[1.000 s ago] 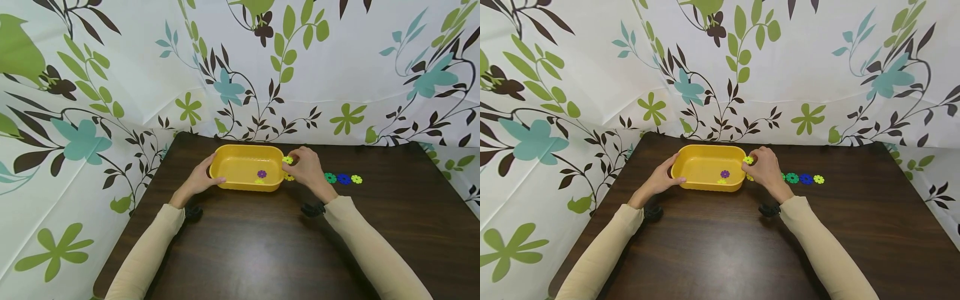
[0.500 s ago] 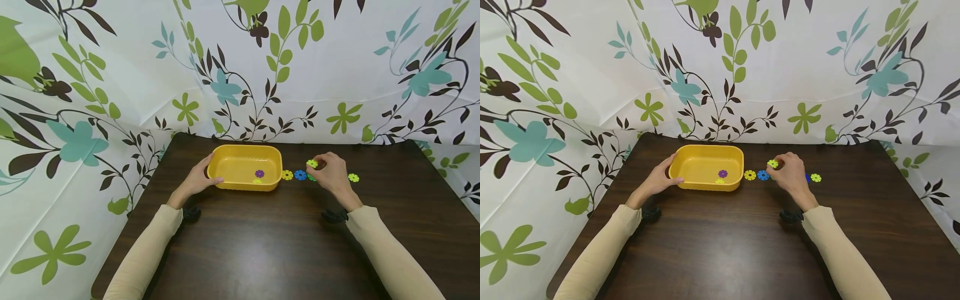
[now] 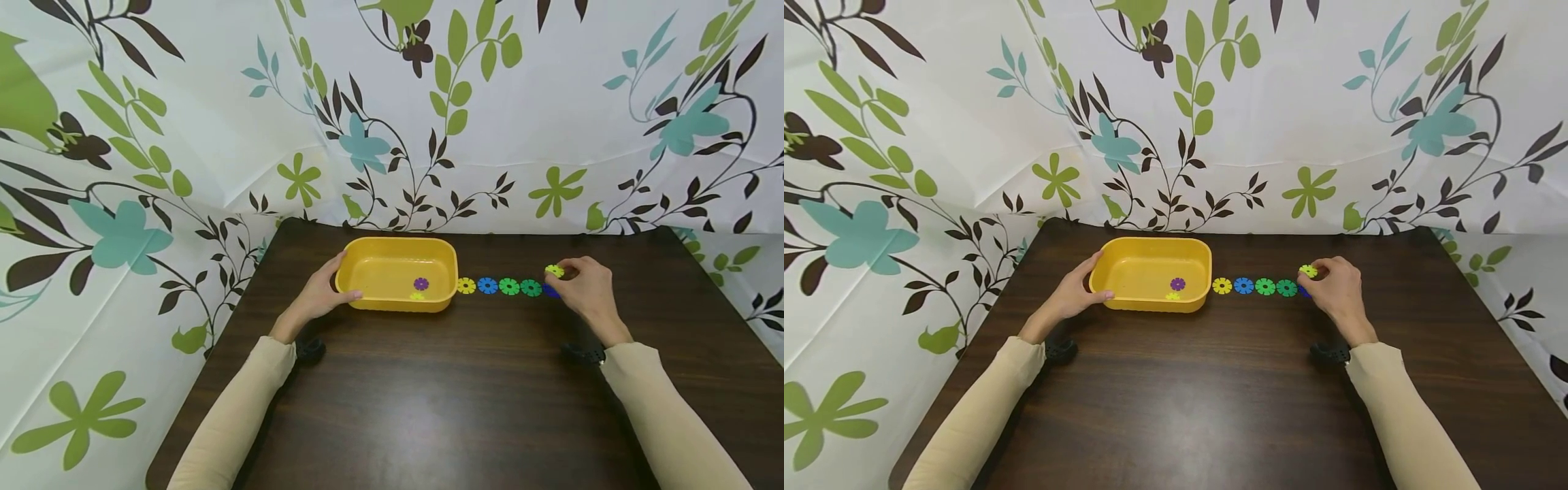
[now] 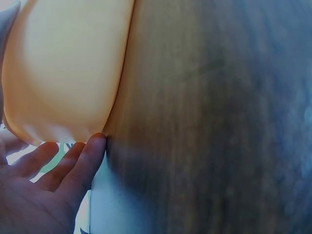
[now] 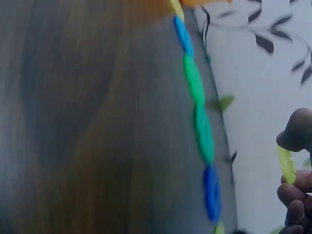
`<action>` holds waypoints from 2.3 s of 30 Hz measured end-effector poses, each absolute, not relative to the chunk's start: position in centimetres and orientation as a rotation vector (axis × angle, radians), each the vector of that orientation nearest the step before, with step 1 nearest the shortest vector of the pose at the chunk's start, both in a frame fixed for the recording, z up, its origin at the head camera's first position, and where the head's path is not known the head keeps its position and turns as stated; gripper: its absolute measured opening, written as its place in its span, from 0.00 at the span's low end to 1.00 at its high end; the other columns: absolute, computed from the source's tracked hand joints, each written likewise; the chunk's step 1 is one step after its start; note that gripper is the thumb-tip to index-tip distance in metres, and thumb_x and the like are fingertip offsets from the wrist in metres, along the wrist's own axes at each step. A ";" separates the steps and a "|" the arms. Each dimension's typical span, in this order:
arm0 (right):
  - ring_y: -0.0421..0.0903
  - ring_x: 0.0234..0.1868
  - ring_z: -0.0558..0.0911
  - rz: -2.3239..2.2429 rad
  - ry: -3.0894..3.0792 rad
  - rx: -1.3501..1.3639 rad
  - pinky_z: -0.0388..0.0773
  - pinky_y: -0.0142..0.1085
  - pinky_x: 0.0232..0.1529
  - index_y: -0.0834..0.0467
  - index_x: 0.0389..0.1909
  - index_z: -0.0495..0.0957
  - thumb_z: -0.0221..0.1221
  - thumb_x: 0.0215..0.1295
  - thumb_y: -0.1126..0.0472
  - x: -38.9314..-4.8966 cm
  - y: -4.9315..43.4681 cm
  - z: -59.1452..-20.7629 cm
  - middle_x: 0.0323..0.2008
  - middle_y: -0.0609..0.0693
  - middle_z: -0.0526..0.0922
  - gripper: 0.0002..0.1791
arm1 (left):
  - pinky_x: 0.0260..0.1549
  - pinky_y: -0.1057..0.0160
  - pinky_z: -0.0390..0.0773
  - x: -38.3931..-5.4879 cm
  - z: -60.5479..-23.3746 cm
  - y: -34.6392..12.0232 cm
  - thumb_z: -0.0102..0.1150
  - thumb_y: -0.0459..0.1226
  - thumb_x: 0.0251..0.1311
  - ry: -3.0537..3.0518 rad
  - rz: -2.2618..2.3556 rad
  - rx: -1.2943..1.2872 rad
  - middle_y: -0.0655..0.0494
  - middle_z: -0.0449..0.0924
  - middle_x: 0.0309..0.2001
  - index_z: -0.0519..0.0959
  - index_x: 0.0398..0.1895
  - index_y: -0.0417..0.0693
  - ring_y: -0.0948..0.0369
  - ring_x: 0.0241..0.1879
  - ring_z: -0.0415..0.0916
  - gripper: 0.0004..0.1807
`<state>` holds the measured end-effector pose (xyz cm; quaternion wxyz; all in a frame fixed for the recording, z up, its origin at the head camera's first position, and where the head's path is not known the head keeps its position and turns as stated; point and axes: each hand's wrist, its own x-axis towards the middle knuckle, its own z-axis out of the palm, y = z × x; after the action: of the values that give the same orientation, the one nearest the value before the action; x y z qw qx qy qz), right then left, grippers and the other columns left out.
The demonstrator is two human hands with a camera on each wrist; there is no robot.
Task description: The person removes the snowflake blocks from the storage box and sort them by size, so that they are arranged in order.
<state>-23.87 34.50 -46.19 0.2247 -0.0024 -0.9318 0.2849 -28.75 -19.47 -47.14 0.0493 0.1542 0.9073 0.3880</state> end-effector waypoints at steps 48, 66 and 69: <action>0.68 0.48 0.83 0.718 -2.758 -0.121 0.78 0.52 0.42 0.75 0.64 0.79 0.64 0.75 0.56 -22.7 42.7 -47.6 0.49 0.74 0.84 0.28 | 0.86 0.32 0.52 -28.9 -47.1 -19.4 0.78 0.53 0.63 2.771 1.160 0.485 0.42 0.50 0.90 0.50 0.90 0.47 0.39 0.88 0.50 0.61; 0.40 0.41 0.77 0.874 -2.540 0.226 0.65 0.18 0.41 0.66 0.66 0.81 0.73 0.68 0.64 -23.1 32.5 -42.5 0.46 0.64 0.86 0.28 | 0.86 0.33 0.53 -28.8 -47.1 -19.5 0.78 0.52 0.63 2.767 1.180 0.486 0.42 0.50 0.90 0.51 0.90 0.46 0.40 0.88 0.51 0.60; 0.51 0.41 0.80 0.877 -2.547 0.316 0.66 0.18 0.42 0.66 0.65 0.82 0.74 0.67 0.64 -23.5 30.8 -42.2 0.45 0.63 0.87 0.27 | 0.86 0.33 0.53 -28.9 -47.1 -19.5 0.78 0.52 0.63 2.763 1.185 0.484 0.42 0.50 0.90 0.51 0.90 0.47 0.39 0.88 0.51 0.61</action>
<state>-23.49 30.81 -42.19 0.2131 0.1139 -0.9175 0.3159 -28.91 -19.46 -47.13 0.0482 0.1586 0.9064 0.3886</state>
